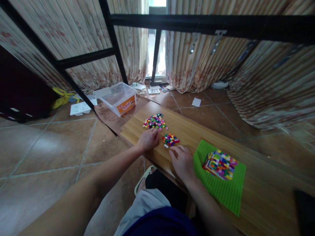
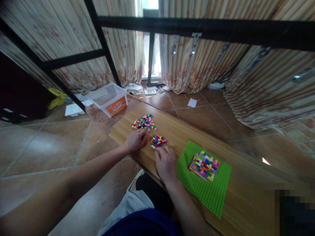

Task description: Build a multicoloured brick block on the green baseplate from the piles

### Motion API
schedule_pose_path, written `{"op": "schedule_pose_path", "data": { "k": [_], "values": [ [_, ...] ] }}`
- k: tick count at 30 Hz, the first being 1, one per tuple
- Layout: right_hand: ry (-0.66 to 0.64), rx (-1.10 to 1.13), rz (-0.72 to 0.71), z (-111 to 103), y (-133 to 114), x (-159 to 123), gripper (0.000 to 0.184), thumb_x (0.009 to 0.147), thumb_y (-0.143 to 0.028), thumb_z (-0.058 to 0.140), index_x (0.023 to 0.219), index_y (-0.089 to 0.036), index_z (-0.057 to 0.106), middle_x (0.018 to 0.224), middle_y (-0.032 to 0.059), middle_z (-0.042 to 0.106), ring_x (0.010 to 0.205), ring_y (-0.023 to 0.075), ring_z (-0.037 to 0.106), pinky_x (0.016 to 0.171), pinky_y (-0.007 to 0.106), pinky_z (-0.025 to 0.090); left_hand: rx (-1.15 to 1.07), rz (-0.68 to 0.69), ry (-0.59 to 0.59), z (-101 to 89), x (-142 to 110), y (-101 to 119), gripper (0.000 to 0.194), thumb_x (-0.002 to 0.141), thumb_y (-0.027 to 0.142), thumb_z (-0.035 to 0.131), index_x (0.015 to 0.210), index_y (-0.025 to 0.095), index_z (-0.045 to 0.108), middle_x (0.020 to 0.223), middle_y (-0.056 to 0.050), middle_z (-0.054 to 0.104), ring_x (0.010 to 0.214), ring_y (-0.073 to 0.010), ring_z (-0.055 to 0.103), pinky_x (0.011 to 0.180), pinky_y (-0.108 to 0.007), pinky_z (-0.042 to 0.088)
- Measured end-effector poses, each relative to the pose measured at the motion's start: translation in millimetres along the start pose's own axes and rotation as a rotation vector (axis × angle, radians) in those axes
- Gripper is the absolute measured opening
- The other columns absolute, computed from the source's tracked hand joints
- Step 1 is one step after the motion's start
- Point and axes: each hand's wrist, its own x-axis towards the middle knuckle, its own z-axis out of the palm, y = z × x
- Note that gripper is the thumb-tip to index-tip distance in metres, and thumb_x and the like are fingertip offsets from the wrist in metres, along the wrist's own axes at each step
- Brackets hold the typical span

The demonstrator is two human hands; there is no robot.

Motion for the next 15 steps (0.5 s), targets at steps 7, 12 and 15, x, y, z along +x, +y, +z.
{"op": "schedule_pose_path", "data": {
  "k": [7,12,15],
  "values": [
    [-0.001,-0.199,-0.012,26.9,-2.9,13.2,0.024,0.098,-0.031,0.049,0.090,-0.021,0.070,0.093,0.0092,0.067,0.088,0.0227,0.056,0.081,0.037,0.042,0.001,-0.002,-0.008,0.8,0.8,-0.8,0.015,0.100,0.022,0.048,0.090,0.019,0.060,0.092,-0.007,0.067,0.087,-0.0189,0.065,0.077,-0.029,0.050],
    [-0.008,-0.180,0.019,26.1,-3.5,9.2,0.027,0.099,-0.030,0.044,0.086,-0.021,0.066,0.090,0.0092,0.067,0.086,0.0218,0.057,0.079,0.035,0.041,0.007,0.001,-0.012,-0.7,0.4,0.2,0.017,0.100,0.021,0.047,0.088,0.019,0.059,0.092,-0.006,0.066,0.085,-0.0183,0.065,0.075,-0.028,0.049],
    [0.037,-0.021,0.073,13.7,-5.8,1.0,0.025,0.099,-0.030,0.044,0.088,-0.020,0.065,0.089,0.0074,0.069,0.085,0.0194,0.061,0.080,0.033,0.045,0.009,0.000,-0.005,-1.2,-0.1,-0.2,0.017,0.100,0.021,0.048,0.087,0.019,0.059,0.091,-0.006,0.066,0.084,-0.0182,0.065,0.075,-0.028,0.049]
  ]
}}
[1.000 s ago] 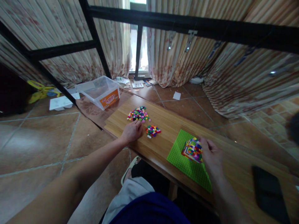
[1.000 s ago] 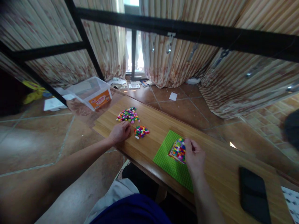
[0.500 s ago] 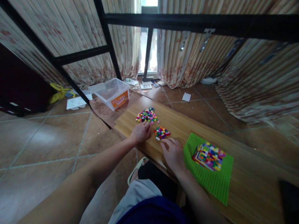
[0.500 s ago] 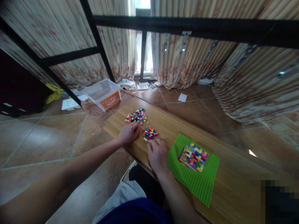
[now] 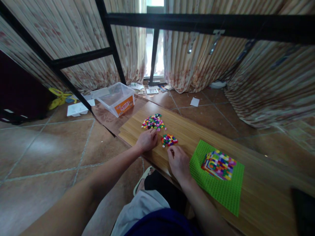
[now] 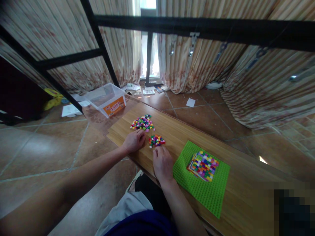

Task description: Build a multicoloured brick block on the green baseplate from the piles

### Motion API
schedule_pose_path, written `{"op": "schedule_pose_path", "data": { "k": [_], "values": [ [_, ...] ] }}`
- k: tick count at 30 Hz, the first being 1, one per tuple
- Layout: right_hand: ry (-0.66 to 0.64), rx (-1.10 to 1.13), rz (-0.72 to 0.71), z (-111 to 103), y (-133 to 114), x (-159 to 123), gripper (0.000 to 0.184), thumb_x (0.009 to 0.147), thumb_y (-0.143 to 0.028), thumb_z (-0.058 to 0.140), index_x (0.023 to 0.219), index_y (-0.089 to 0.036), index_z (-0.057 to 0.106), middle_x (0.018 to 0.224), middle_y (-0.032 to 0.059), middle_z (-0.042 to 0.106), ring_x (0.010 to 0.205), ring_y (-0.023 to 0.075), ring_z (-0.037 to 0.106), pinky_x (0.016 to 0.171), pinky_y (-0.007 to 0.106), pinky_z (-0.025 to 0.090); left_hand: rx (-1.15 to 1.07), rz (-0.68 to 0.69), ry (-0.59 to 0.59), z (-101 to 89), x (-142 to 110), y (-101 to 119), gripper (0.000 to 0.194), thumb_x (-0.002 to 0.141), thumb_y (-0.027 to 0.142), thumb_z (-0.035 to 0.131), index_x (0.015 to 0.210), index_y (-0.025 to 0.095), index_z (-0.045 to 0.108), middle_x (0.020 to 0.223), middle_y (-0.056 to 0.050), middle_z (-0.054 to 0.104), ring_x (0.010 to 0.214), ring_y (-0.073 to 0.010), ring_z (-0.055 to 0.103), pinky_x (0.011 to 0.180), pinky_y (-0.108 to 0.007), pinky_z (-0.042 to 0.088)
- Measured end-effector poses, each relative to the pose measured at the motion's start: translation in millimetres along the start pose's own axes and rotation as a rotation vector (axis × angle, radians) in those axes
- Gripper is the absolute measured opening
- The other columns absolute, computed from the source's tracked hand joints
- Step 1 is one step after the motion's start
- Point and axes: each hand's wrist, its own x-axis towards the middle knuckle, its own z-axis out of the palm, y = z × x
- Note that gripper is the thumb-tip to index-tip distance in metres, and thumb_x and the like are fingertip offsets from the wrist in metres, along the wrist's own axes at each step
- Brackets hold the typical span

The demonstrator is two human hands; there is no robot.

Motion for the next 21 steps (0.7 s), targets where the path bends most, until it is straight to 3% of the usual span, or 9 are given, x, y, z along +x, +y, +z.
{"op": "schedule_pose_path", "data": {
  "k": [6,13,17,21],
  "values": [
    [0.110,0.256,0.143,-53.8,3.9,-15.5,0.026,0.093,-0.043,0.055,0.091,-0.023,0.071,0.088,0.0046,0.073,0.081,0.0179,0.067,0.076,0.032,0.053,-0.022,0.002,0.006,-0.3,0.3,-0.8,0.015,0.099,0.021,0.050,0.086,0.020,0.058,0.090,-0.006,0.067,0.083,-0.0184,0.065,0.075,-0.028,0.049],
    [0.259,0.166,0.302,-123.9,49.3,-23.4,0.035,0.088,-0.054,0.061,0.100,-0.025,0.076,0.104,0.0067,0.075,0.092,0.0215,0.069,0.086,0.039,0.055,-0.049,0.000,0.016,0.7,0.6,-1.9,0.014,0.098,0.020,0.051,0.085,0.020,0.058,0.090,-0.006,0.066,0.084,-0.0186,0.065,0.075,-0.028,0.050],
    [0.265,0.094,0.385,-146.4,67.7,-20.7,0.038,0.086,-0.054,0.061,0.102,-0.024,0.077,0.103,0.0072,0.075,0.087,0.0212,0.069,0.085,0.038,0.056,-0.043,-0.003,0.021,-0.1,0.9,-1.3,0.015,0.099,0.022,0.050,0.086,0.020,0.058,0.089,-0.006,0.066,0.083,-0.0185,0.064,0.075,-0.028,0.050],
    [0.267,0.000,0.383,-153.9,73.2,-16.0,0.036,0.084,-0.051,0.060,0.099,-0.023,0.078,0.103,0.0075,0.075,0.087,0.0213,0.069,0.085,0.037,0.055,-0.040,0.001,0.014,-1.0,1.2,-0.7,0.018,0.100,0.022,0.048,0.085,0.019,0.058,0.088,-0.006,0.066,0.082,-0.0189,0.064,0.074,-0.029,0.049]
  ]
}}
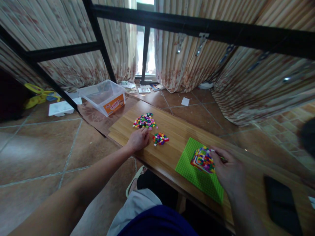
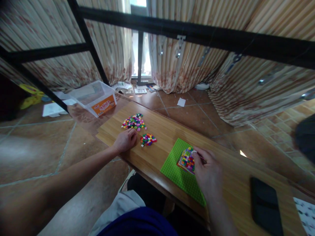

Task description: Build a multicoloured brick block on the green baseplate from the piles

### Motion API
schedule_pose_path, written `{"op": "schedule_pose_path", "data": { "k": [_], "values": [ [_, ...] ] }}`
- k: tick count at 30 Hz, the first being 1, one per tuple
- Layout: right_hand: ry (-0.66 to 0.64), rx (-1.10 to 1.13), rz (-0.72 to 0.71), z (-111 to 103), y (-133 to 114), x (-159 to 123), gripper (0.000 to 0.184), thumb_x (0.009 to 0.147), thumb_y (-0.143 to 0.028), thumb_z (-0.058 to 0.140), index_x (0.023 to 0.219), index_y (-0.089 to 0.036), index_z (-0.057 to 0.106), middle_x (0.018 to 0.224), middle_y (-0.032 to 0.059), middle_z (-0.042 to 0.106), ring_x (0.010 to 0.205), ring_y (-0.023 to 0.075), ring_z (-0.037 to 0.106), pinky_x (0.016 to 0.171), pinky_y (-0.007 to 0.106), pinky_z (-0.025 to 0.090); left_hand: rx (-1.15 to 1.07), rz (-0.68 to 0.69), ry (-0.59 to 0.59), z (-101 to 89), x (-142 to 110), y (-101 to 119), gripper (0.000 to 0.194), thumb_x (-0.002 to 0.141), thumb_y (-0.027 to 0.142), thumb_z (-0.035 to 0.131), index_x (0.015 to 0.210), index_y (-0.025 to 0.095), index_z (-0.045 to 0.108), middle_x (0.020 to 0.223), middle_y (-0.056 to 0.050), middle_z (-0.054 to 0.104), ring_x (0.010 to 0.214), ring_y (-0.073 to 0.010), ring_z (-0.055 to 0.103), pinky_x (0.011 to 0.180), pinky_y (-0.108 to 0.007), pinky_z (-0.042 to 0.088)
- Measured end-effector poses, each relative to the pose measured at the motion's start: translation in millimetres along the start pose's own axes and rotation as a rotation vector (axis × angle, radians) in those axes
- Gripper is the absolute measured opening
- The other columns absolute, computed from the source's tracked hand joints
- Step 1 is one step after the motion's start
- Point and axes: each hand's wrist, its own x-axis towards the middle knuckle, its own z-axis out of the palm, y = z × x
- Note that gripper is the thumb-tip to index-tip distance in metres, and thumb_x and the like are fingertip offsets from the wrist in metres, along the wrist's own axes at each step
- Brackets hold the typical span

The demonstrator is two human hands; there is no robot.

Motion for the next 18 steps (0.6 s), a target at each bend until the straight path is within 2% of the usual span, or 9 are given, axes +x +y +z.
{"op": "schedule_pose_path", "data": {
  "k": [3,10,18],
  "values": [
    [-0.009,-0.051,-0.072,1.3,1.9,2.3,0.036,0.086,-0.050,0.056,0.097,-0.023,0.077,0.103,0.0080,0.075,0.089,0.0216,0.068,0.085,0.037,0.054,0.000,-0.004,-0.006,0.5,0.2,-0.6,0.017,0.099,0.022,0.049,0.085,0.020,0.058,0.089,-0.006,0.066,0.083,-0.0189,0.064,0.074,-0.029,0.049],
    [-0.045,-0.220,-0.222,5.8,7.5,6.9,0.035,0.089,-0.046,0.048,0.093,-0.025,0.075,0.095,0.0072,0.073,0.077,0.0201,0.064,0.076,0.036,0.050,-0.001,0.000,0.008,0.9,0.4,-0.1,0.017,0.099,0.023,0.049,0.086,0.020,0.059,0.089,-0.006,0.065,0.082,-0.0185,0.064,0.074,-0.028,0.050],
    [-0.037,-0.366,-0.402,8.2,9.5,10.6,0.036,0.094,-0.045,0.045,0.089,-0.023,0.074,0.091,0.0090,0.070,0.086,0.0230,0.060,0.081,0.038,0.047,-0.017,0.007,0.006,0.3,-0.2,0.0,0.016,0.098,0.021,0.051,0.084,0.020,0.058,0.089,-0.006,0.065,0.083,-0.0184,0.064,0.075,-0.028,0.049]
  ]
}}
